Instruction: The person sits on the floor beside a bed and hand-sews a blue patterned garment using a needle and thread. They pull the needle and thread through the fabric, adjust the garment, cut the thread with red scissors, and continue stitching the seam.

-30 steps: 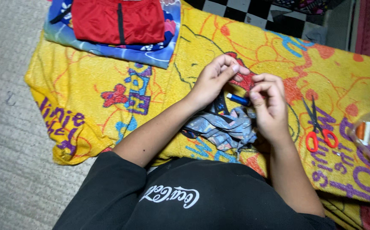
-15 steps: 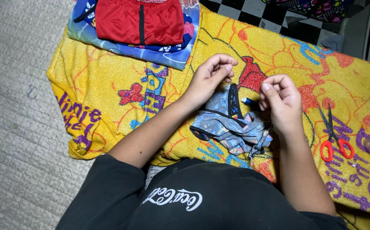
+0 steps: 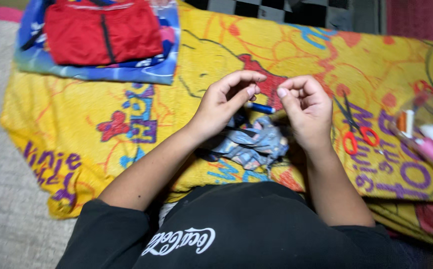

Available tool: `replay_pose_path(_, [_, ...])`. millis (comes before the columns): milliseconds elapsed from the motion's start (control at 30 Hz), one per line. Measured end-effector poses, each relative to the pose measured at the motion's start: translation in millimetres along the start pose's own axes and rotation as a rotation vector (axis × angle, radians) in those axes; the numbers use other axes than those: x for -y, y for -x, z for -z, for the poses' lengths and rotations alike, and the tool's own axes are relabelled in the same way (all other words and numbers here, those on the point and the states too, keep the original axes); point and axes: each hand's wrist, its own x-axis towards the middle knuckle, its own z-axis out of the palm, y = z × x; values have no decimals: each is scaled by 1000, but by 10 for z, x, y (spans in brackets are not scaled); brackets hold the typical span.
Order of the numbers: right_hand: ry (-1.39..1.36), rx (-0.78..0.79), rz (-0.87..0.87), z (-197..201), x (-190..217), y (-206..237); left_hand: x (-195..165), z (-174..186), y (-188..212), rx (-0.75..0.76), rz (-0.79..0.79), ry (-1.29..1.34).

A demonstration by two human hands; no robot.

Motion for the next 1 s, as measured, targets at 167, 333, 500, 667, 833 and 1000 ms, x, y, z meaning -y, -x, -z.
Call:
replay_pose_path(167, [30, -81, -3, 182, 206, 218, 11, -370, -56, 29, 88, 36])
replay_pose_path(333, [300, -155, 219, 281, 478, 384, 51, -591, -90, 94, 65, 61])
replay_pose_path(500, [483, -215, 341, 349, 656, 501, 124, -754, -70, 94, 106, 36])
replay_pose_path(667, [413, -188, 296, 435, 633, 565, 198, -901, -78, 111, 101, 72])
replay_pose_path(833, [208, -182, 185, 506, 562, 618, 229, -1000, -89, 129, 33, 52])
replay_pose_path(1000, [180, -192, 181, 504, 528, 624, 223, -1013, -77, 129, 23, 58])
